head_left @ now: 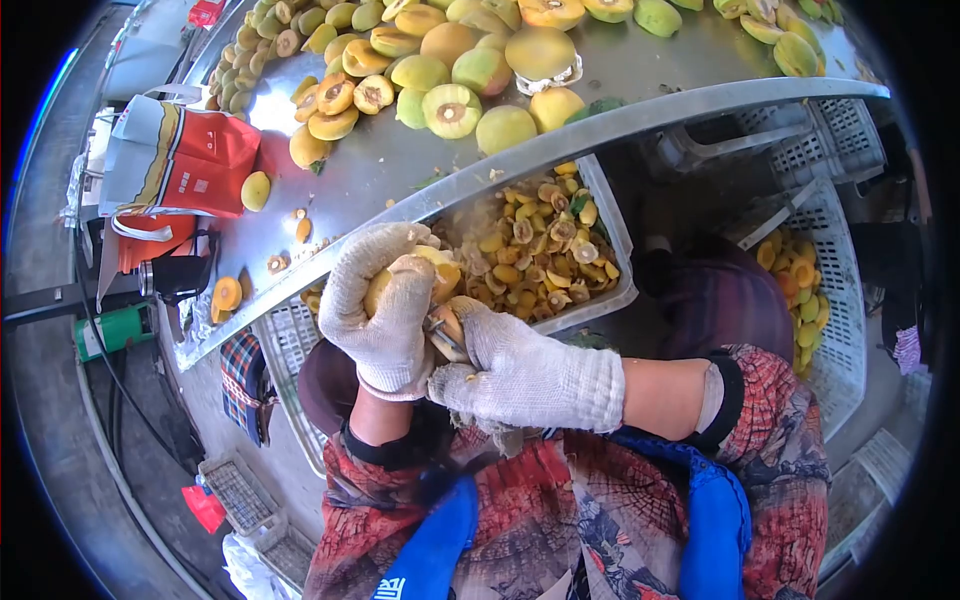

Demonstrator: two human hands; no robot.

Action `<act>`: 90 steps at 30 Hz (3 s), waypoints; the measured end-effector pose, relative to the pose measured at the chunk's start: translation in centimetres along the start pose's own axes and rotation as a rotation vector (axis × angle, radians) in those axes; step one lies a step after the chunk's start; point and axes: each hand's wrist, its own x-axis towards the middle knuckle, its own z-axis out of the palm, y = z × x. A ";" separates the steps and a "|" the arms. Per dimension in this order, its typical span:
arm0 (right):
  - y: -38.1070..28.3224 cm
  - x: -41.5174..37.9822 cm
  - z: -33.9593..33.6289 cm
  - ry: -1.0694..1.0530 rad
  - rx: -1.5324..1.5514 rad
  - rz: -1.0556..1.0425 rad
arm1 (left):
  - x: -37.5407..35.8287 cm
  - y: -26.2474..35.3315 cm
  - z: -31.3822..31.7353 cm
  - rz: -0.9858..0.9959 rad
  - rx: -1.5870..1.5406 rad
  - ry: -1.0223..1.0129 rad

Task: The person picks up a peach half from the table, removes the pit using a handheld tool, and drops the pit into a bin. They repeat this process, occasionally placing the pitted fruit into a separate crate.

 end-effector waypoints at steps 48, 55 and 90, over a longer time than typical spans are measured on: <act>-3.1 -1.1 -2.4 -0.352 0.751 0.330 | 3.2 1.0 -0.8 -0.505 -0.354 -0.424; -3.2 -1.1 -2.7 -0.372 0.700 0.341 | 1.6 -0.1 -0.3 -0.402 -0.549 -0.367; -0.2 1.1 -3.4 0.645 -1.643 -0.517 | 2.9 0.7 -3.9 -0.836 -0.556 0.076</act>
